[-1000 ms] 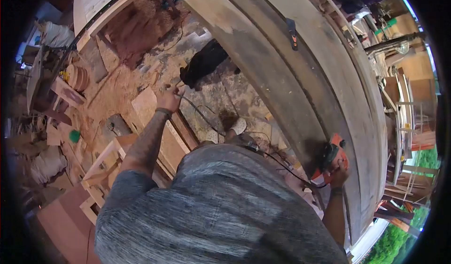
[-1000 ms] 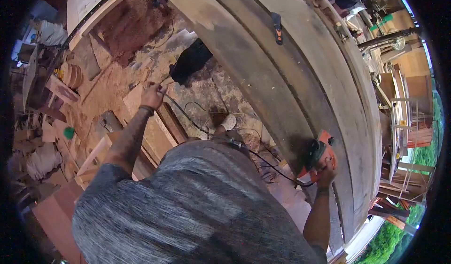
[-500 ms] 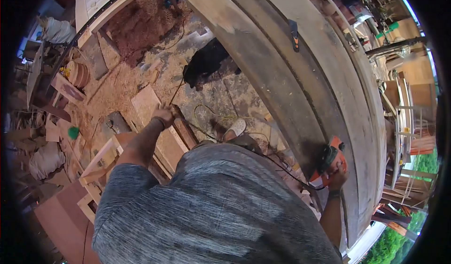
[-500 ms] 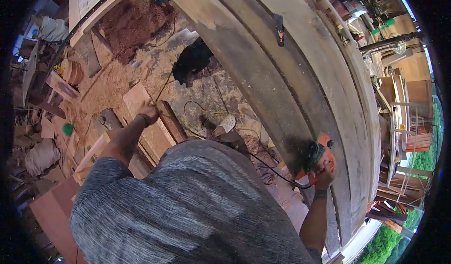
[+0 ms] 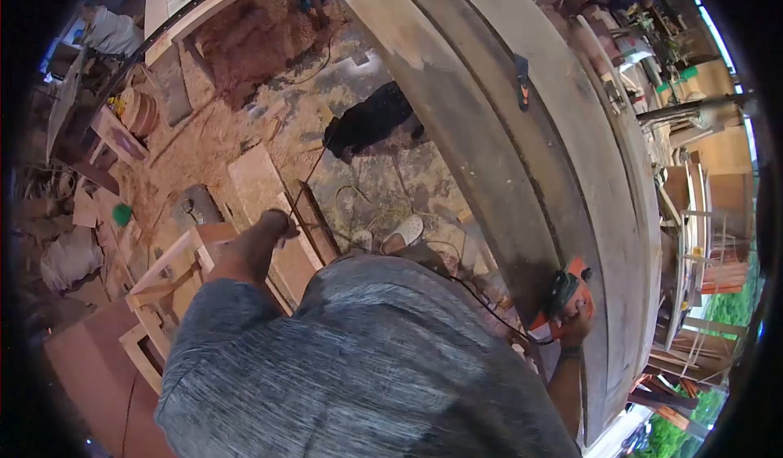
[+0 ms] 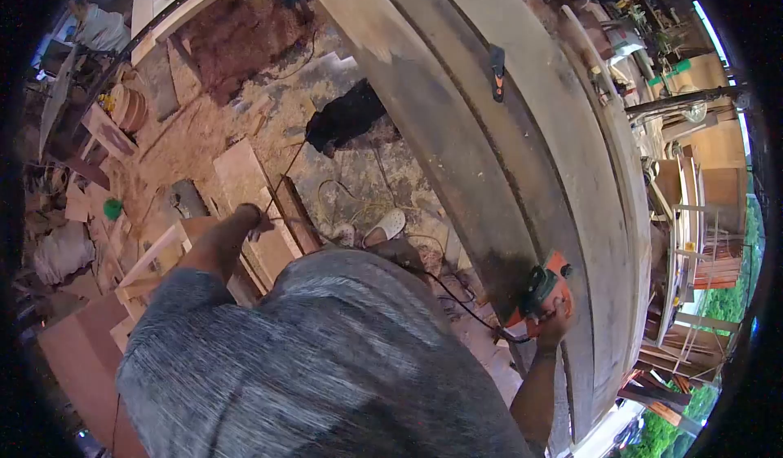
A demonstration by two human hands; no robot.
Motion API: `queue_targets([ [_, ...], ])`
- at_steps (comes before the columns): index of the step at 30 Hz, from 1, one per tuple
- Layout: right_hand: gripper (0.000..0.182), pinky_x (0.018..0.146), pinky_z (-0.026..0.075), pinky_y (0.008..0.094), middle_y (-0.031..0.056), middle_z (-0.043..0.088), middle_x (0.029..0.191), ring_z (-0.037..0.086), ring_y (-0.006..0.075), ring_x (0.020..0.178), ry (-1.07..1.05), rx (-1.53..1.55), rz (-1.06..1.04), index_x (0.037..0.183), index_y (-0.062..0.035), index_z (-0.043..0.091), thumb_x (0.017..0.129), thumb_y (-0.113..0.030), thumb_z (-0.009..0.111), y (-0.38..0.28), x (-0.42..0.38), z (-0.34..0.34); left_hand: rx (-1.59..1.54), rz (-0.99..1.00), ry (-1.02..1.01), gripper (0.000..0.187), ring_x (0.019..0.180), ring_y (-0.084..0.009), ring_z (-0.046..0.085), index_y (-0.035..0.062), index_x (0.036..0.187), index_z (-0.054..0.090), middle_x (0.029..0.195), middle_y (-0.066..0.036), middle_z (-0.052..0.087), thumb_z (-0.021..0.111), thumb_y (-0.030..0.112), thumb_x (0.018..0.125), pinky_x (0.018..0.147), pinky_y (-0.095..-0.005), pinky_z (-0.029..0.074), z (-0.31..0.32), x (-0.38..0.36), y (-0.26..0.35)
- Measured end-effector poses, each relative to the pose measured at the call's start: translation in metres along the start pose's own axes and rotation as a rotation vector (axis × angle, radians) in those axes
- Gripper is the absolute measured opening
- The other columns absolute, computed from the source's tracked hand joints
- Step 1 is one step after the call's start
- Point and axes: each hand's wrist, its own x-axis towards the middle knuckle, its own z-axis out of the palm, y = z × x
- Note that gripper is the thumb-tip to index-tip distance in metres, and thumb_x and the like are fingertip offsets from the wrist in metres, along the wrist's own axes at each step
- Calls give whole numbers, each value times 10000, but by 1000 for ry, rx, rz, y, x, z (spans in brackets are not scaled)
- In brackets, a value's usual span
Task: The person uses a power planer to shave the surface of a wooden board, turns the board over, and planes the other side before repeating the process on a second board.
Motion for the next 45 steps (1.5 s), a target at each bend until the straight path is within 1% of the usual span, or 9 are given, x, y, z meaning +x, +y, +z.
queue_targets([
  [3,414,779,597,459,124,641,1213,676,276,1072,-8,-44,10,1346,-87,563,966,-234,638,24,20,-33,13,55,113,655,1329,-328,583,108,1384,666,1430,-115,651,387,593,1043,1128,-504,427,25,10,0],
  [9,380,616,553,375,76,639,1003,659,222,799,-43,-33,66,1313,-107,561,983,-272,653,12,13,-20,-169,-10,1021,546,1198,-417,659,82,1226,742,1304,-249,674,528,537,1013,1009,-506,532,19,9,-19],
  [22,302,524,504,322,20,617,869,580,135,634,-80,113,62,1276,-86,608,994,-186,656,0,43,9,-198,-63,946,390,1194,-348,665,133,1118,754,1320,-188,673,498,408,1013,958,-537,527,-30,-70,-15],
  [25,245,504,506,330,8,611,855,580,130,618,-46,221,78,1212,-86,624,1006,-218,644,-21,51,62,-139,-85,1272,512,1437,-329,496,140,1371,676,1582,-150,486,413,445,1054,1180,-538,371,34,82,-42],
  [26,228,492,502,331,3,609,845,578,127,607,-27,233,79,1187,-85,629,1009,-227,640,-24,56,72,-224,-83,807,551,1596,-403,142,161,1475,598,1736,-72,225,366,464,1079,1269,-605,154,43,-38,-5],
  [29,183,451,474,321,-4,604,786,560,122,557,39,109,36,1113,-83,633,1012,-237,631,-28,57,77,-215,17,492,560,1315,-389,601,102,1349,682,1401,-194,649,448,514,1051,1122,-510,442,103,26,-2],
  [33,153,445,461,309,-6,606,790,569,129,578,55,-41,19,1079,-92,639,1004,-217,593,-32,55,73,-418,334,314,522,1164,-374,686,53,1261,724,1265,-232,711,491,470,1050,1029,-485,499,190,107,9],
  [37,140,436,451,312,-13,590,790,568,128,598,55,-41,-60,1037,-98,644,1002,-215,576,-33,49,85,-866,177,261,451,979,-272,733,50,1108,787,1116,-161,771,572,428,989,896,-416,572,244,102,47],
  [45,108,459,438,301,4,566,706,513,128,530,80,-56,-55,950,-96,649,982,-196,626,-23,65,67,-718,367,252,353,951,-297,726,53,1110,778,1101,-168,770,607,328,970,861,-423,581,282,154,45],
])
